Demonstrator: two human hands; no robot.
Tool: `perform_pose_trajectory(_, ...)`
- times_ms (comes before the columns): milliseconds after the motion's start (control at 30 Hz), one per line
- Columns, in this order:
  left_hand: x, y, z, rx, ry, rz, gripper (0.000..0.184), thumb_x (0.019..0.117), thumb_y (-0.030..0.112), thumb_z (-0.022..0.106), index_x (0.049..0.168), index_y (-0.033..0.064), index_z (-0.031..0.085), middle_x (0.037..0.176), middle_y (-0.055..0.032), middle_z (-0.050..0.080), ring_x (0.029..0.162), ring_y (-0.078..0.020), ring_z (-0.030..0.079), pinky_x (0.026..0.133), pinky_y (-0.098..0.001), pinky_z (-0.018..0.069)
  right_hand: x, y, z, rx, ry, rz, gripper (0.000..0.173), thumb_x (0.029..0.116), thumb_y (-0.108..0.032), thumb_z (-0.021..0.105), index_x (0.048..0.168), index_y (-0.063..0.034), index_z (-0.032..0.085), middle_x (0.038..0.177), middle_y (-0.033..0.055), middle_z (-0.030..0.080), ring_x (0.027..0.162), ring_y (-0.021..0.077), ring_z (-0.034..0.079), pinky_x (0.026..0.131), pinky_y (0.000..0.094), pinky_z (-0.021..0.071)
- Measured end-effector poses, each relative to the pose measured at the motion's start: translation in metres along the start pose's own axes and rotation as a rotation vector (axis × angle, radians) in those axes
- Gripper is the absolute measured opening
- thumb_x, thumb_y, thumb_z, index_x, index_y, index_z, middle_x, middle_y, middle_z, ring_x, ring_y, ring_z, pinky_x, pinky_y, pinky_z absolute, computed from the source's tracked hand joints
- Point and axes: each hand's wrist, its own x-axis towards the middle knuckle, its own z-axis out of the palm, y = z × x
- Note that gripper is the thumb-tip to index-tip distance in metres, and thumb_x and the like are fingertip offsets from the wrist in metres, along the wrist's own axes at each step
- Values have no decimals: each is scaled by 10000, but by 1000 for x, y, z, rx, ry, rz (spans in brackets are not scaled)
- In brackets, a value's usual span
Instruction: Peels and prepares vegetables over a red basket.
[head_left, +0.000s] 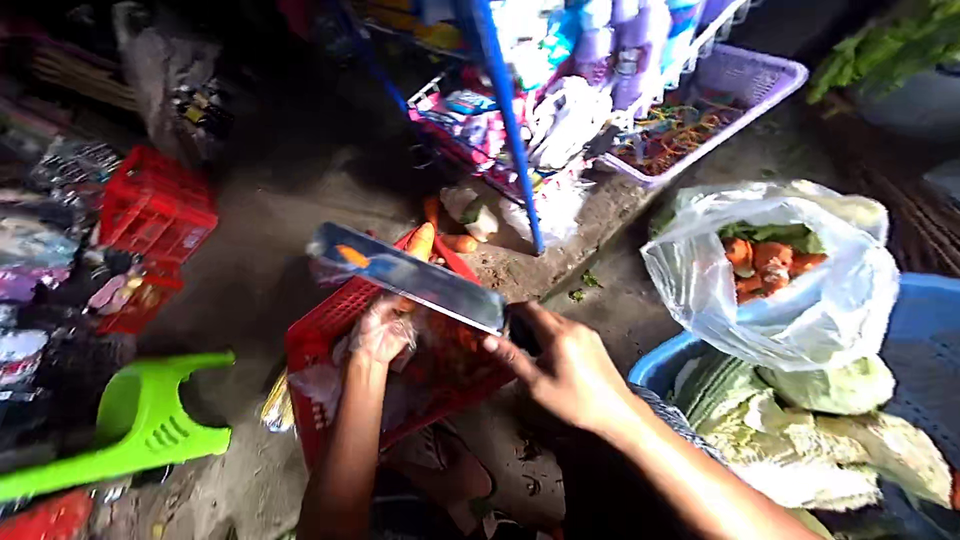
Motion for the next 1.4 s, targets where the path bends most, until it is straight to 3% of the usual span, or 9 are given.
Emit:
perform_pose_trajectory(33,-21,-2,-13,-40,-77,-1,149,902,101,615,1047,69,628,981,-108,732,911,-223,723,826,-394,619,1,-2,3,-19,-45,21,690,973,-646,496,1108,-2,703,863,168,709,775,352,707,641,587,546)
perform_pose_trajectory(100,-58,-6,-26,66,-186,20,552,701,132,891,1164,51,601,1057,-110,727,964,-223,721,877,-392,610,1,-5,11,-88,-151,26,765,970,-709,417,1058,-6,705,822,193,693,778,404,697,645,635,516)
perform_pose_trajectory(200,-109,-11,-27,389,-94,72,543,809,-62,679,1294,31,455,1028,-18,672,920,-95,675,832,-283,585,-4,-11,26,-216,-351,-72,832,950,-765,371,1010,-5,705,822,209,690,815,436,692,686,659,496)
perform_pose_trajectory(267,-130,-20,-33,446,14,71,342,833,-132,642,1129,29,582,911,11,699,848,-70,677,803,-264,581,-17,-20,38,-283,-415,-192,926,904,-842,340,1015,-1,712,829,209,698,823,433,699,688,649,502)
perform_pose_trajectory(467,-159,-44,-74,206,6,49,208,1037,2,393,1142,48,566,894,12,619,799,-54,590,761,-233,522,-46,-24,72,-401,-382,-500,998,876,-894,285,945,0,722,784,195,698,765,400,708,640,598,530)
perform_pose_trajectory(567,-152,-48,-84,132,-142,116,163,1041,80,462,1170,67,562,923,-13,673,837,-87,664,781,-281,577,-53,-26,84,-410,-384,-588,1001,874,-900,279,961,-10,730,764,188,700,741,386,712,636,593,543)
perform_pose_trajectory(733,-154,-61,-97,35,76,134,264,1059,17,382,1284,27,522,1028,-40,612,904,-87,586,832,-277,518,-41,-29,103,-510,-349,-581,1022,875,-899,252,956,-2,732,770,203,699,756,418,714,630,616,540)
perform_pose_trajectory(1133,-141,-31,-112,170,159,110,173,886,-127,629,985,12,602,792,-26,660,721,-97,638,692,-251,557,10,-17,130,-562,-522,-376,933,910,-829,354,1058,15,724,903,252,722,898,478,709,738,684,509)
perform_pose_trajectory(1400,-139,-38,-130,258,228,188,508,825,-80,697,1273,-30,461,936,-87,634,786,-127,646,695,-278,572,31,-23,125,-454,-758,-25,706,1004,-665,467,1113,-12,712,997,242,710,998,424,679,888,659,491)
